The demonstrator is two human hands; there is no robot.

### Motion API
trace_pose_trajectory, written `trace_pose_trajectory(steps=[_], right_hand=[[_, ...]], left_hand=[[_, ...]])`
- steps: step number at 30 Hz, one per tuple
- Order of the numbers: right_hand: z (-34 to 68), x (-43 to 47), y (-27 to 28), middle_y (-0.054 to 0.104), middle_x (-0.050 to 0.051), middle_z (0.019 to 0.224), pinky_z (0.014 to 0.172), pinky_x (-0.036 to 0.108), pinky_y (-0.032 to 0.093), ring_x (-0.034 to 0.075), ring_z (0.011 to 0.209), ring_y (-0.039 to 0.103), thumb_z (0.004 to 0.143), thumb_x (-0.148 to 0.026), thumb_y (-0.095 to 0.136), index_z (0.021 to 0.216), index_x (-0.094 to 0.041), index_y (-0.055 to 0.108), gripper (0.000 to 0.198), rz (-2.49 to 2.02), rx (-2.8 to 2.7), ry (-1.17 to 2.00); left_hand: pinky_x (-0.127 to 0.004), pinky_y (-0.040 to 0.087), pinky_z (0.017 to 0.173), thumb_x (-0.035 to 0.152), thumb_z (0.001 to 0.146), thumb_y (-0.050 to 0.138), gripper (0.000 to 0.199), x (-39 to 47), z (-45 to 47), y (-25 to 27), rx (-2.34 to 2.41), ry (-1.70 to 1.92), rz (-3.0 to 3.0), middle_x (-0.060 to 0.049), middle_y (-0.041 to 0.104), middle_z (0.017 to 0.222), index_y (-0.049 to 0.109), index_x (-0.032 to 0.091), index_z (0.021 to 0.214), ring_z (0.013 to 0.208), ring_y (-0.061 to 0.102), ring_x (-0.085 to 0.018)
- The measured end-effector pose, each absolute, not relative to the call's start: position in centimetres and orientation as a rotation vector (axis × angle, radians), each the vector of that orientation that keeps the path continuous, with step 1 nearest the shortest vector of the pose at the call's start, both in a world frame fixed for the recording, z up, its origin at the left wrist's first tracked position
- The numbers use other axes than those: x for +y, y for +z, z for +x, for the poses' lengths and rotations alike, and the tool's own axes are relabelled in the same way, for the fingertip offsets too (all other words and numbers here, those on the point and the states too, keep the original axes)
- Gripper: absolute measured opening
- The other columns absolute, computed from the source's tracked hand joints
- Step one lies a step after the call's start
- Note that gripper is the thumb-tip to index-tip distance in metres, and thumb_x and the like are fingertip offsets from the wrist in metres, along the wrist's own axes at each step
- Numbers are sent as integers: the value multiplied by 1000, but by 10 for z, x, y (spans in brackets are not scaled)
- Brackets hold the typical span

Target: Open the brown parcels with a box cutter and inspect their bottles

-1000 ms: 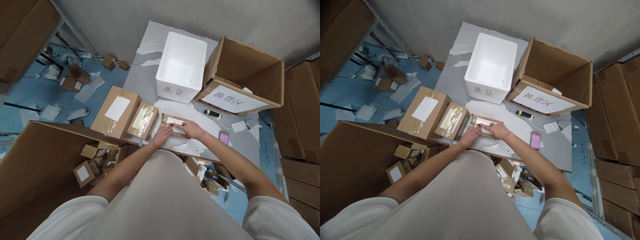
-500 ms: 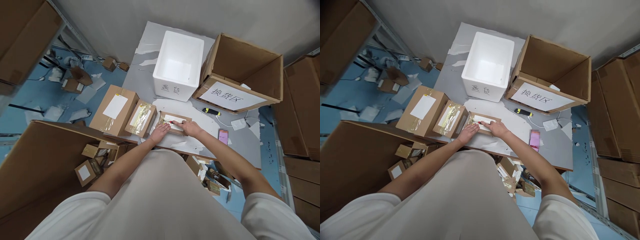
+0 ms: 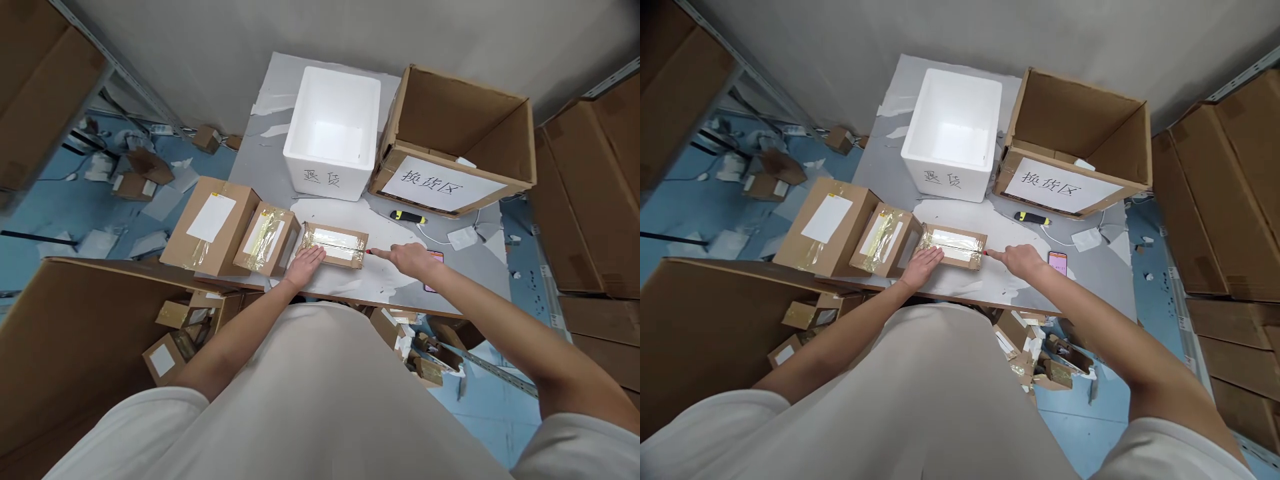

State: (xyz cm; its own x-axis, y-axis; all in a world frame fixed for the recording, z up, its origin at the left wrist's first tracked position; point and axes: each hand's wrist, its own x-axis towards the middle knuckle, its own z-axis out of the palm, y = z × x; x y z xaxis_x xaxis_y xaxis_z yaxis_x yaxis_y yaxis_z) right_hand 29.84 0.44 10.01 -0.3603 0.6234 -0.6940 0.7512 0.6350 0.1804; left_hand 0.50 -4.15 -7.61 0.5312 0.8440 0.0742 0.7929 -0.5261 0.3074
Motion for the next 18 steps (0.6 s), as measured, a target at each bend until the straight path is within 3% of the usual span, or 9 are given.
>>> trace_pose_trajectory(steps=[6,9,11,14,18], right_hand=[[354,-26,92,65,9,98,65,29,42,21,74,66,85,-4,37,148,-43,18,77,1282,2178,-333],[378,-48,70,67,8,101,67,31,46,22,80,64,89,-18,39,148,-36,27,62,1654,2298,-711],[378,-64,48,67,7,99,63,30,48,18,73,63,91,-31,41,148,-30,30,58,2006,2227,-1123],[357,-84,13,64,2,85,45,26,45,11,47,52,88,-47,45,150,-27,25,68,2410,1862,-1764],[325,-98,-12,57,-3,77,35,21,39,7,41,45,80,-57,55,149,-27,26,80,2532,1541,-2273]], left_hand=[[-41,38,108,0,82,35,55,-43,9,-66,1400,252,2525,-9,56,135,54,17,131,132,45,-21],[-42,39,105,9,87,38,46,-44,11,-51,1393,246,2525,-10,57,133,55,19,129,129,49,-23],[-44,37,106,24,89,47,41,-40,13,-39,1389,245,2525,-12,57,132,54,20,130,127,50,-27],[-49,27,112,47,75,67,73,-23,17,-22,1376,202,2541,-18,47,141,45,17,137,134,39,-34],[-60,8,114,68,54,74,120,10,21,-15,1390,39,2535,-23,21,154,26,11,147,143,13,-42]])
